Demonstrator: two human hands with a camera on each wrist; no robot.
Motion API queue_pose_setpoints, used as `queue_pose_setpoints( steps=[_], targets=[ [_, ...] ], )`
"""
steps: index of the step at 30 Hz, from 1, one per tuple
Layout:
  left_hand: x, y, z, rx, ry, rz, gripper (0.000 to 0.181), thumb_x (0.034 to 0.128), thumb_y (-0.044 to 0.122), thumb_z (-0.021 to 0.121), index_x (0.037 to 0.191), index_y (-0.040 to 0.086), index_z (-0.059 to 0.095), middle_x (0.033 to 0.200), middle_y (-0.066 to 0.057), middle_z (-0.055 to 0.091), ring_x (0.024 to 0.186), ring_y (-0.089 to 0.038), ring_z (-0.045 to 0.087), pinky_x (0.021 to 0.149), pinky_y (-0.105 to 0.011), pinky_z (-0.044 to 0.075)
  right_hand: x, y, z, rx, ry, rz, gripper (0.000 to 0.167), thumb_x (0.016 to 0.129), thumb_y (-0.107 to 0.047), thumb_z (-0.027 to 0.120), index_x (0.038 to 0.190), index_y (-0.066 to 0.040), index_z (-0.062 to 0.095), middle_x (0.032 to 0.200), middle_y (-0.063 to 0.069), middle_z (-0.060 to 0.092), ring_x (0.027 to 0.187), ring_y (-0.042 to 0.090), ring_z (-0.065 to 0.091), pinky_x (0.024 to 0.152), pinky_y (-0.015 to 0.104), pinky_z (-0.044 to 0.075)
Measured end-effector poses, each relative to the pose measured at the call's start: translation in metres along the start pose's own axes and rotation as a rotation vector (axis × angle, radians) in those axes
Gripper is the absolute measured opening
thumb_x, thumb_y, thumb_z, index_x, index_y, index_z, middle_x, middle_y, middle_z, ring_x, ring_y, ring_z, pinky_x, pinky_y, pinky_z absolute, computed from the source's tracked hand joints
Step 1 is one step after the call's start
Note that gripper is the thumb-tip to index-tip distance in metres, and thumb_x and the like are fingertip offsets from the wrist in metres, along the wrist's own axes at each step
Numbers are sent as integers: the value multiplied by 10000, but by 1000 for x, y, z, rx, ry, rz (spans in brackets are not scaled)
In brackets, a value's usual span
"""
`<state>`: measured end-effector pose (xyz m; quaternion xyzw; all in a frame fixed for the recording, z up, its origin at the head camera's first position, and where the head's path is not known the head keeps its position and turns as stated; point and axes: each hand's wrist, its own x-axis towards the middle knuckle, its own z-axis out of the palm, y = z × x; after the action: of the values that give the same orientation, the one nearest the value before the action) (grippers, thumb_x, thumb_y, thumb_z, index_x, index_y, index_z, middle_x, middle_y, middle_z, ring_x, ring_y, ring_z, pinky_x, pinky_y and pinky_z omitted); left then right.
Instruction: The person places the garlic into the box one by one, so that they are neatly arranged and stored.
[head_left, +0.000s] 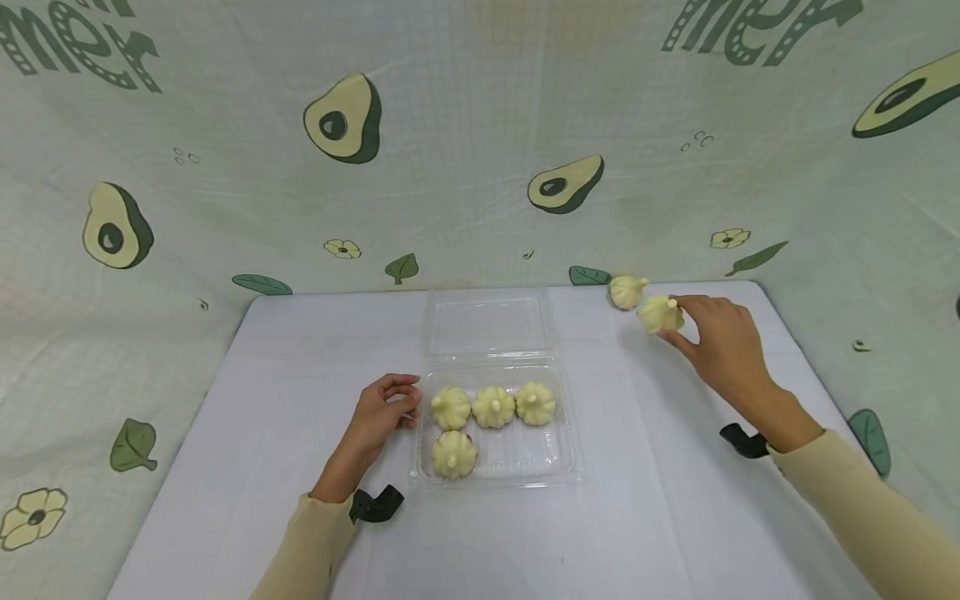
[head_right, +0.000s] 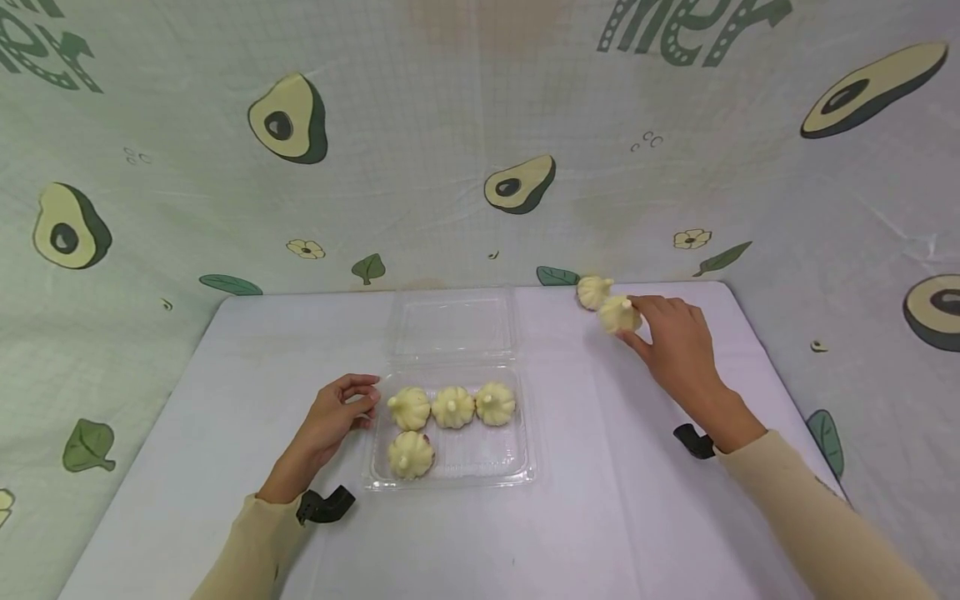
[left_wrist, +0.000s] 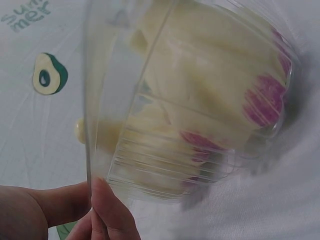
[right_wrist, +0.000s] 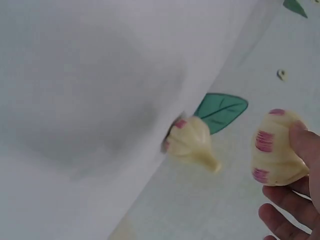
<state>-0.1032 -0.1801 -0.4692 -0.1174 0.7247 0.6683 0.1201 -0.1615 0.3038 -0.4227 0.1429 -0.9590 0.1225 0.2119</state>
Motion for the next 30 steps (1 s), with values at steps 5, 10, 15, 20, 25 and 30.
queue_pose_setpoints(
  steps=[5, 10, 15, 20, 25, 30],
  targets=[
    [0, 1, 0, 5, 4, -2, 334, 1032, -7, 647, 1353, -77, 587, 1051, -78, 627, 757, -143, 623, 627, -227, 583, -4, -26, -3, 41, 17, -91, 590, 780, -137, 947, 1273, 47, 679, 1207, 260, 712, 1111, 475, 619, 920, 663, 486],
    [1, 1, -1, 16, 5, 1, 333, 1034, -8, 642, 1356, -73, 587, 1048, -74, 630, 764, -140, 623, 631, -225, 585, -8, -49, -5, 104, 30, -196, 580, 749, -146, 958, 1236, 26, 695, 1185, 212, 733, 1091, 439, 642, 903, 630, 497],
    [0, 0, -1, 19, 4, 3, 328, 1034, -12, 635, 1354, -71, 590, 1041, -71, 634, 774, -143, 622, 638, -227, 588, -14, -73, -4, 157, 18, -289, 597, 739, -162, 960, 1253, 2, 702, 1198, 170, 742, 1085, 385, 662, 931, 591, 505],
    [0, 0, -1, 23, 5, 6, 328, 1034, -9, 635, 1353, -72, 591, 1044, -74, 635, 776, -142, 622, 639, -227, 590, -21, -94, 0, 189, -8, -372, 601, 762, -220, 948, 1273, -14, 708, 1222, 130, 745, 1093, 342, 669, 956, 545, 515],
    [0, 0, -1, 23, 7, 9, 330, 1034, -9, 637, 1355, -71, 593, 1045, -77, 634, 774, -142, 624, 639, -225, 590, -26, -111, 4, 205, -35, -436, 620, 760, -263, 947, 1289, -46, 708, 1232, 83, 740, 1104, 309, 665, 967, 499, 513],
    [1, 0, -1, 22, 6, 10, 325, 1037, -5, 636, 1353, -66, 594, 1047, -79, 631, 771, -144, 624, 639, -226, 590, -28, -124, 9, 245, -69, -486, 623, 756, -259, 961, 1294, -74, 708, 1249, 31, 733, 1115, 274, 665, 989, 468, 513]
  ],
)
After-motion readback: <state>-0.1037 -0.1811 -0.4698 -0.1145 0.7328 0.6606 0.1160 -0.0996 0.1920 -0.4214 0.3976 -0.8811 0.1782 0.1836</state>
